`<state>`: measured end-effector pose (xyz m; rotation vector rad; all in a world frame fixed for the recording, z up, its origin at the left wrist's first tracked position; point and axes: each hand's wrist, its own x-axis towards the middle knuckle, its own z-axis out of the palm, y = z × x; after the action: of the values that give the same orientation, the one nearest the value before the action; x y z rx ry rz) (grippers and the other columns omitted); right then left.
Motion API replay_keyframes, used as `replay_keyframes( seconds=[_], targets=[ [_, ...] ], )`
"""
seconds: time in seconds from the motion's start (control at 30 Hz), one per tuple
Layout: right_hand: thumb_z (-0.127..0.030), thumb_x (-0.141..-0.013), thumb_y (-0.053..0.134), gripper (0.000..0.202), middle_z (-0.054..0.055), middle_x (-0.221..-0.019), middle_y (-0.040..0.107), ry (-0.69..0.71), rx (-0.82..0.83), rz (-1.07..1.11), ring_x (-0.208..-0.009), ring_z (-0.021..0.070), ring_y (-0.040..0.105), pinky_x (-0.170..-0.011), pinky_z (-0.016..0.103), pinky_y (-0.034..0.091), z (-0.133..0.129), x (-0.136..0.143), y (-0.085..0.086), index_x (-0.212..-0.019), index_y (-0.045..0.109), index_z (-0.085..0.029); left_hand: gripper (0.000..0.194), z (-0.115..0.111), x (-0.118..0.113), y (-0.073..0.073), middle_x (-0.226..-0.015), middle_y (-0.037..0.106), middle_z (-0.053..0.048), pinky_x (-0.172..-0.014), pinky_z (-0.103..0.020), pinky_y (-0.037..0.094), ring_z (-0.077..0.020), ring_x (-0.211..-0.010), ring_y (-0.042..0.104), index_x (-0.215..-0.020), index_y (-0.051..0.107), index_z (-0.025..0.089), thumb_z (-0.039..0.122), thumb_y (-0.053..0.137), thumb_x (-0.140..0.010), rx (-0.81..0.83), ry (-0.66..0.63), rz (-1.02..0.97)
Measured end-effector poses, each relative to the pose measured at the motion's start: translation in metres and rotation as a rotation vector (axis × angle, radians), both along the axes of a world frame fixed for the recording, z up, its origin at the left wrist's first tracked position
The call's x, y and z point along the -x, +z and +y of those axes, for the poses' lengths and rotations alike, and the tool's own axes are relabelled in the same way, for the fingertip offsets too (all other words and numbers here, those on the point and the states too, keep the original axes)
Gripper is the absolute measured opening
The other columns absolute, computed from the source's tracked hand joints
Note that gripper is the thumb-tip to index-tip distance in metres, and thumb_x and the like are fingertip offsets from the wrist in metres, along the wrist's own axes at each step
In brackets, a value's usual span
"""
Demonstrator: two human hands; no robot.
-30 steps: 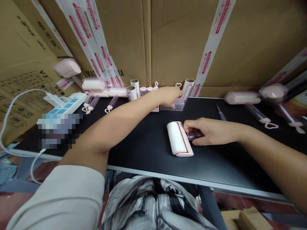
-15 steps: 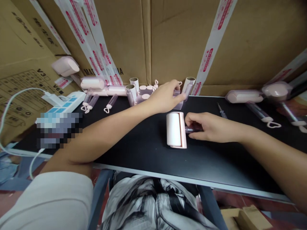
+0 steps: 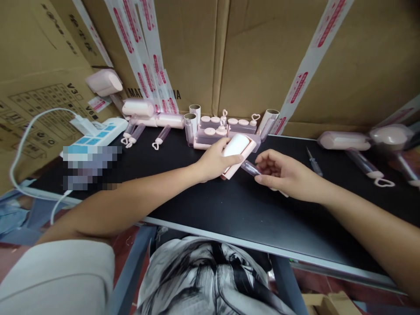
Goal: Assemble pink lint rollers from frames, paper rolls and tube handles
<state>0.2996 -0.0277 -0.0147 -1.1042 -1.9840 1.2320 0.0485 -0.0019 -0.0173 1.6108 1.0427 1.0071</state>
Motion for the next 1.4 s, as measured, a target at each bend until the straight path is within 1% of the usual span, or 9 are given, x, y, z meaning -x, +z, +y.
replay_keyframes(
  seconds=[0.17, 0.3, 0.5, 0.67, 0.8, 0.93, 1.07, 1.2, 1.4],
  targets=[
    [-0.073, -0.092, 0.070, 0.059, 0.009, -0.093, 0.075, 0.160, 0.342, 0.034, -0.056, 0.0137, 0.062, -0.040, 0.023, 0.044, 0.001, -0.002, 0.006, -0.117, 0.062, -0.020, 0.086, 0.006, 0.007, -0.001, -0.139, 0.067, -0.018, -0.108, -0.047, 0.051, -0.0340, -0.126, 0.064, -0.139, 0.057, 0.012, 0.048, 0.094, -0.070, -0.152, -0.101, -0.071],
    [-0.074, -0.092, 0.071, 0.059, 0.005, -0.083, 0.072, 0.238, 0.417, 0.059, -0.049, 0.0097, 0.055, -0.038, 0.021, 0.044, -0.004, 0.002, 0.008, -0.112, 0.062, -0.019, 0.090, -0.002, 0.004, 0.000, -0.139, 0.067, -0.018, -0.106, -0.046, 0.053, -0.0355, -0.128, 0.065, -0.134, 0.058, 0.016, 0.053, 0.099, -0.063, -0.133, -0.205, -0.113],
    [-0.070, -0.097, 0.067, 0.053, -0.005, -0.070, 0.055, 0.191, 0.280, 0.076, -0.044, 0.0069, 0.044, -0.034, 0.018, 0.032, -0.009, 0.008, 0.008, -0.108, 0.062, -0.019, 0.087, -0.005, 0.004, 0.002, -0.127, 0.071, -0.014, -0.101, -0.044, 0.056, -0.0326, -0.119, 0.069, -0.134, 0.056, 0.017, 0.050, 0.098, -0.066, -0.108, -0.197, -0.201],
    [-0.064, -0.090, 0.078, 0.052, 0.003, -0.093, 0.066, -0.003, 0.003, 0.275, -0.073, 0.0168, 0.064, -0.057, 0.026, 0.056, -0.002, 0.005, 0.009, -0.120, 0.060, -0.026, 0.085, -0.003, 0.005, 0.004, -0.113, 0.074, -0.010, -0.091, -0.040, 0.058, -0.0279, -0.102, 0.072, -0.131, 0.059, 0.016, 0.039, 0.100, -0.061, -0.027, -0.216, -0.191],
    [-0.058, -0.088, 0.083, 0.049, 0.004, -0.100, 0.067, -0.045, -0.113, 0.347, -0.080, 0.0189, 0.064, -0.064, 0.030, 0.060, 0.001, 0.002, 0.013, -0.121, 0.063, -0.028, 0.080, -0.010, 0.006, 0.012, -0.095, 0.074, -0.005, -0.068, -0.036, 0.060, -0.0220, -0.074, 0.073, -0.132, 0.058, 0.015, 0.032, 0.098, -0.064, 0.225, -0.383, -0.162],
    [-0.046, -0.082, 0.091, 0.041, 0.002, -0.089, 0.064, 0.004, 0.009, 0.299, -0.071, 0.0157, 0.060, -0.057, 0.027, 0.057, 0.001, 0.005, 0.012, -0.106, 0.067, -0.023, 0.075, -0.012, 0.009, 0.017, -0.091, 0.075, -0.004, -0.055, -0.031, 0.059, -0.0212, -0.064, 0.074, -0.131, 0.057, 0.019, 0.029, 0.096, -0.068, 0.446, -0.539, -0.112],
    [-0.031, -0.070, 0.095, 0.041, -0.002, -0.080, 0.061, 0.050, 0.284, 0.358, -0.063, 0.0130, 0.060, -0.050, 0.025, 0.059, 0.004, 0.008, 0.005, -0.089, 0.060, -0.021, 0.070, -0.010, 0.010, 0.015, -0.091, 0.075, -0.003, -0.053, -0.032, 0.062, -0.0204, -0.062, 0.074, -0.125, 0.059, 0.019, 0.026, 0.098, -0.066, 0.558, -0.591, -0.059],
    [-0.020, -0.065, 0.088, 0.037, -0.005, -0.072, 0.062, 0.084, 0.472, 0.424, -0.050, 0.0118, 0.060, -0.041, 0.026, 0.058, 0.009, 0.010, 0.000, -0.085, 0.057, -0.021, 0.070, -0.009, 0.009, 0.011, -0.094, 0.074, -0.003, -0.054, -0.032, 0.063, -0.0199, -0.065, 0.075, -0.124, 0.059, 0.018, 0.028, 0.098, -0.067, 0.530, -0.624, -0.053],
    [-0.014, -0.059, 0.076, 0.030, -0.005, -0.070, 0.063, 0.079, 0.481, 0.545, -0.046, 0.0132, 0.060, -0.036, 0.029, 0.059, 0.012, 0.017, -0.005, -0.081, 0.056, -0.020, 0.069, -0.011, 0.006, 0.007, -0.092, 0.074, -0.003, -0.055, -0.032, 0.061, -0.0196, -0.065, 0.074, -0.124, 0.059, 0.018, 0.036, 0.098, -0.069, 0.484, -0.619, -0.066]
  ],
)
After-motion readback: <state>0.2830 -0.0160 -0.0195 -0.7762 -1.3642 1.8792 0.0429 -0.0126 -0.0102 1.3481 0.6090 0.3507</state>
